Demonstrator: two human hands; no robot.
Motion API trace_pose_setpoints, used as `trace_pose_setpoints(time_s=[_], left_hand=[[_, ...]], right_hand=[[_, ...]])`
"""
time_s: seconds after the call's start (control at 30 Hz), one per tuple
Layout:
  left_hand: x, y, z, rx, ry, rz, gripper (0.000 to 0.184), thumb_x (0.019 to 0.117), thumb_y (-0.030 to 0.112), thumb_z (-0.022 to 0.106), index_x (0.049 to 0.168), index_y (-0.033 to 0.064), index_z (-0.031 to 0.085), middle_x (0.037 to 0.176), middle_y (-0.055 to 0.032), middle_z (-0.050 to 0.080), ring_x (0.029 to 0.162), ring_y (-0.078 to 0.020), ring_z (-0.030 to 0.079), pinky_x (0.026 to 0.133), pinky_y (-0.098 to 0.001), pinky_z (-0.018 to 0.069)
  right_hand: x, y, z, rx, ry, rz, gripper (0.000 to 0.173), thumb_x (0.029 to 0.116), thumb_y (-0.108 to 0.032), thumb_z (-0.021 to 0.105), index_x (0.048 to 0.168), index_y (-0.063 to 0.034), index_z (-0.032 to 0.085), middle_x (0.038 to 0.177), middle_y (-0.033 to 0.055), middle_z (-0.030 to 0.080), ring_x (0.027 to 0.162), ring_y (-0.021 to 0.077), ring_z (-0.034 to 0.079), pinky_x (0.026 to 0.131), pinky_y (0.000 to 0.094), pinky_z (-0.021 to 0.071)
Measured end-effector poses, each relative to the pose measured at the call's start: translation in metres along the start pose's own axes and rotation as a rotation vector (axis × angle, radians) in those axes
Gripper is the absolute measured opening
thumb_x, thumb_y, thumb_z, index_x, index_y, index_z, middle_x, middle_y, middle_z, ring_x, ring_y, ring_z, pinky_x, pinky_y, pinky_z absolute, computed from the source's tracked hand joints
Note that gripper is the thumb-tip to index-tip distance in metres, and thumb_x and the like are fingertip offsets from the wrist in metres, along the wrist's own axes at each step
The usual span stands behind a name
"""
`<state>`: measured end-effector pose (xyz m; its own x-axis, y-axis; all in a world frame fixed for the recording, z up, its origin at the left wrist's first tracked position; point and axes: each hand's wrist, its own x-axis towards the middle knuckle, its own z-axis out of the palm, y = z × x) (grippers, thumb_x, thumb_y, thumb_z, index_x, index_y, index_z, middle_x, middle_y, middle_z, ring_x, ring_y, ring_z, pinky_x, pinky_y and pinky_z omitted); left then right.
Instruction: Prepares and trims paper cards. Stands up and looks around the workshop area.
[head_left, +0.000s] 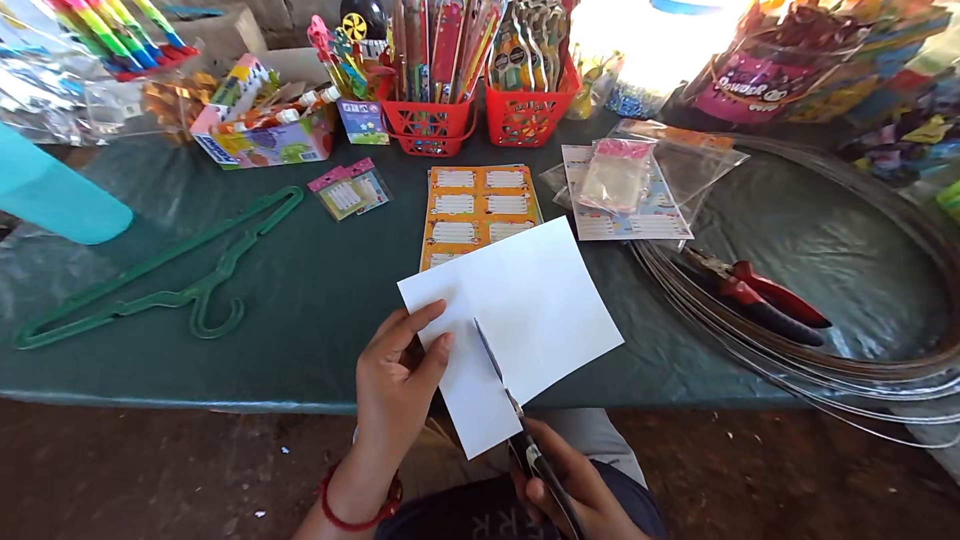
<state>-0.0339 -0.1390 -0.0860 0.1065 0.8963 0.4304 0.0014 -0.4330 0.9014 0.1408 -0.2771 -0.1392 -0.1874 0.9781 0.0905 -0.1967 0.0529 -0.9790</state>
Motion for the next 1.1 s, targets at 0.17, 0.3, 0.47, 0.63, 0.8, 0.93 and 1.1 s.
trace_pose_setpoints(time_s=[0.17,0.3,0.47,0.63,0.8,0.93,1.1], left_hand=[[0.0002,0.0007,0.0001,-0.008,0.004,-0.006,0.028,0.0888,0.001,0.070,0.116,-0.0059,0.070,0.109,-0.0050,0.069,0.088,-0.0038,0.071,0.076,-0.0179,0.0615],[0.0000,0.0006,-0.0006,-0.007,-0.004,-0.015,0.028,0.0886,0.000,0.069,0.116,-0.0060,0.070,0.108,-0.0051,0.068,0.088,-0.0042,0.071,0.076,-0.0181,0.0617],[-0.0040,0.0016,0.0025,-0.009,-0.044,-0.023,0.029,0.0886,0.002,0.071,0.117,-0.0044,0.071,0.112,-0.0062,0.069,0.089,-0.0034,0.070,0.075,-0.0172,0.0611],[-0.0049,0.0017,0.0039,-0.021,-0.052,0.001,0.029,0.0890,0.003,0.071,0.117,-0.0058,0.071,0.111,-0.0067,0.068,0.088,-0.0027,0.070,0.075,-0.0169,0.0609],[-0.0043,0.0026,0.0041,-0.007,-0.048,0.004,0.030,0.0884,0.002,0.071,0.117,-0.0054,0.071,0.112,-0.0071,0.068,0.089,-0.0031,0.070,0.075,-0.0169,0.0610],[-0.0037,0.0030,0.0035,0.000,-0.042,0.000,0.029,0.0881,0.001,0.070,0.117,-0.0055,0.071,0.111,-0.0068,0.069,0.089,-0.0029,0.070,0.075,-0.0164,0.0608],[-0.0032,0.0036,0.0037,0.002,-0.043,-0.005,0.030,0.0881,0.001,0.070,0.117,-0.0051,0.071,0.111,-0.0067,0.068,0.087,-0.0029,0.070,0.074,-0.0162,0.0608]], right_hand=[[0.0004,-0.0001,0.0003,-0.022,0.012,-0.001,0.053,0.1021,-0.040,0.057,0.136,-0.0004,0.048,0.088,-0.0076,0.063,0.071,-0.0066,0.056,0.063,0.0139,0.0505],[-0.0002,-0.0015,0.0011,-0.013,0.024,0.007,0.052,0.1018,-0.040,0.058,0.135,-0.0005,0.049,0.089,-0.0078,0.063,0.071,-0.0065,0.057,0.063,0.0141,0.0508],[0.0006,-0.0023,0.0028,0.060,0.047,-0.028,0.037,0.1018,-0.035,0.060,0.126,-0.0130,0.043,0.094,-0.0089,0.064,0.075,-0.0049,0.059,0.065,0.0156,0.0515],[-0.0006,-0.0039,0.0053,0.081,0.083,-0.077,0.023,0.1022,-0.017,0.060,0.116,-0.0179,0.041,0.095,-0.0083,0.065,0.078,-0.0025,0.063,0.068,0.0165,0.0536],[0.0001,-0.0036,0.0029,0.074,0.040,-0.095,0.047,0.1042,-0.018,0.056,0.146,-0.0193,0.036,0.104,-0.0073,0.068,0.082,-0.0034,0.063,0.070,0.0154,0.0533],[0.0012,-0.0032,0.0014,0.056,0.036,-0.107,0.050,0.1036,-0.012,0.055,0.149,-0.0164,0.035,0.106,-0.0059,0.068,0.080,-0.0039,0.062,0.069,0.0144,0.0524],[0.0016,-0.0033,0.0022,0.045,0.044,-0.106,0.048,0.1040,-0.013,0.055,0.148,-0.0161,0.036,0.105,-0.0067,0.069,0.079,-0.0053,0.061,0.068,0.0133,0.0518]])
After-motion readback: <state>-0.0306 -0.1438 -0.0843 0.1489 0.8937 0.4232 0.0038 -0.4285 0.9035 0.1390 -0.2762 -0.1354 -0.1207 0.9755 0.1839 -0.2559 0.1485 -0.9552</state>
